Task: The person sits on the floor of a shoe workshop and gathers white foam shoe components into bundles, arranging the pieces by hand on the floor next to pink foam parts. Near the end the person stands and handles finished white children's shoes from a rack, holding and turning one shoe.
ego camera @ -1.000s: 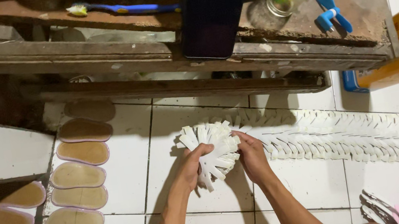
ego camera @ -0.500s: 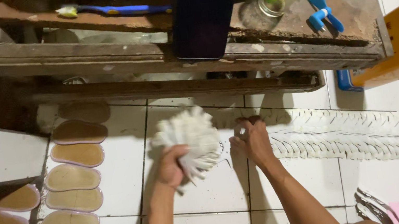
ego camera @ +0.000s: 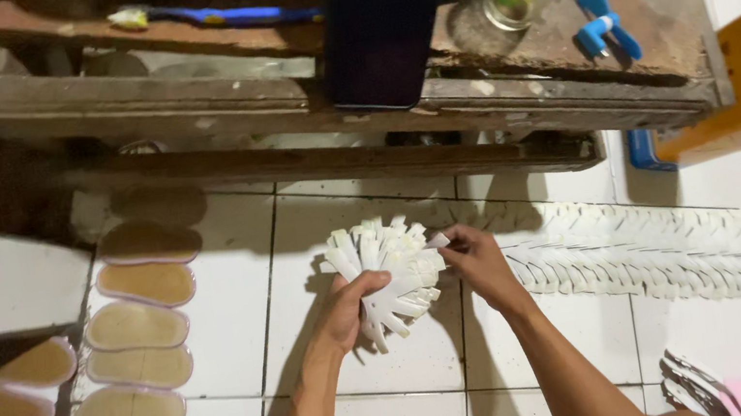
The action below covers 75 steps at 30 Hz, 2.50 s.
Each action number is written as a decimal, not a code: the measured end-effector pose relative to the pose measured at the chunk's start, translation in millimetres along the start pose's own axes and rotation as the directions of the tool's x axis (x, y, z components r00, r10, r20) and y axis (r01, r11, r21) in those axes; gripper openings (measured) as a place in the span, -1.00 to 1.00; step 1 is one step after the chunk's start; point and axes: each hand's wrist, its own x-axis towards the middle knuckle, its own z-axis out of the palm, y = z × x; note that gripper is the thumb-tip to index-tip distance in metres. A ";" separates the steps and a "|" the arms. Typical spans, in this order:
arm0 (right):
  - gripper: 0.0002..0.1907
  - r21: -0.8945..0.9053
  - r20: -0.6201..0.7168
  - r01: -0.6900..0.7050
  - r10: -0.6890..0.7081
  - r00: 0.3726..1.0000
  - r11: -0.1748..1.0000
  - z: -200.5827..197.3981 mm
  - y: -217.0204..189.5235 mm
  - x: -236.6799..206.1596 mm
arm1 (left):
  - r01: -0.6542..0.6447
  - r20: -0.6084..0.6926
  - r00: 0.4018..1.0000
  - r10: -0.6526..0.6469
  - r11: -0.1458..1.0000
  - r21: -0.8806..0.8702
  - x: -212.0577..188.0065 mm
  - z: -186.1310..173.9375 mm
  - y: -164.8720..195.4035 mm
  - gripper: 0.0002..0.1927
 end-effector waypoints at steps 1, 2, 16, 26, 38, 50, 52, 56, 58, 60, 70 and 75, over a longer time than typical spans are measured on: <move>-0.87 0.070 0.007 0.020 -0.021 1.000 0.997 2.7 2.5 -4.1 | -0.003 0.003 1.000 0.003 1.000 -0.009 -0.2 0.5 0.5 -0.50; -0.88 0.141 0.001 0.040 -0.040 0.999 0.989 5.7 5.1 -8.7 | -0.014 -0.014 1.000 0.014 1.000 -0.002 -0.3 0.5 0.6 -0.50; -0.78 0.361 -0.136 0.132 -0.088 0.987 0.923 33.9 25.8 -31.7 | -0.088 -0.098 0.991 0.091 0.995 0.036 3.6 10.4 -9.7 -0.48; -0.62 0.050 0.012 0.068 -0.069 0.998 0.996 34.2 10.0 -27.3 | -0.164 -0.055 0.986 0.154 0.953 -0.254 -5.1 -9.4 21.3 -0.44; -0.66 0.330 -0.035 0.152 -0.148 0.988 0.932 37.5 -3.2 -57.7 | -0.131 -0.028 0.991 0.128 0.965 -0.229 -3.5 -0.5 13.6 -0.42; -0.73 0.092 -0.132 0.385 -0.372 0.919 0.918 22.5 -14.9 -65.8 | 0.045 0.155 0.988 0.027 0.896 -0.442 -14.1 7.5 29.0 -0.33; -0.75 -0.012 -0.039 0.387 -0.387 0.921 0.922 31.9 -8.5 -69.7 | 0.062 0.063 0.997 -0.042 0.929 -0.365 -8.0 7.1 16.0 -0.36; -0.75 0.012 0.041 0.389 -0.389 0.920 0.921 39.3 7.3 -73.8 | 0.003 0.049 0.999 0.013 0.950 -0.313 -1.0 -6.6 3.4 -0.41; -0.72 -0.073 -0.052 0.346 -0.350 0.935 0.935 28.7 11.1 -70.4 | -0.080 -0.017 0.997 0.079 0.962 -0.262 0.7 -13.1 2.7 -0.43; -0.62 -0.329 -0.281 0.142 -0.240 0.929 0.934 9.3 10.5 -62.4 | -0.058 -0.001 0.998 0.059 0.976 -0.208 1.1 -15.3 1.3 -0.44; -0.28 -0.860 -0.195 -0.048 -0.241 0.951 0.507 -37.9 -2.8 -36.7 | 0.089 -0.038 0.995 -0.091 0.995 -0.047 0.4 1.9 -10.4 -0.46; -0.43 -0.813 -0.155 -0.042 -0.146 0.977 0.580 -35.1 -5.1 -21.6 | 0.053 -0.050 0.997 -0.054 0.998 -0.014 2.2 5.7 -8.2 -0.43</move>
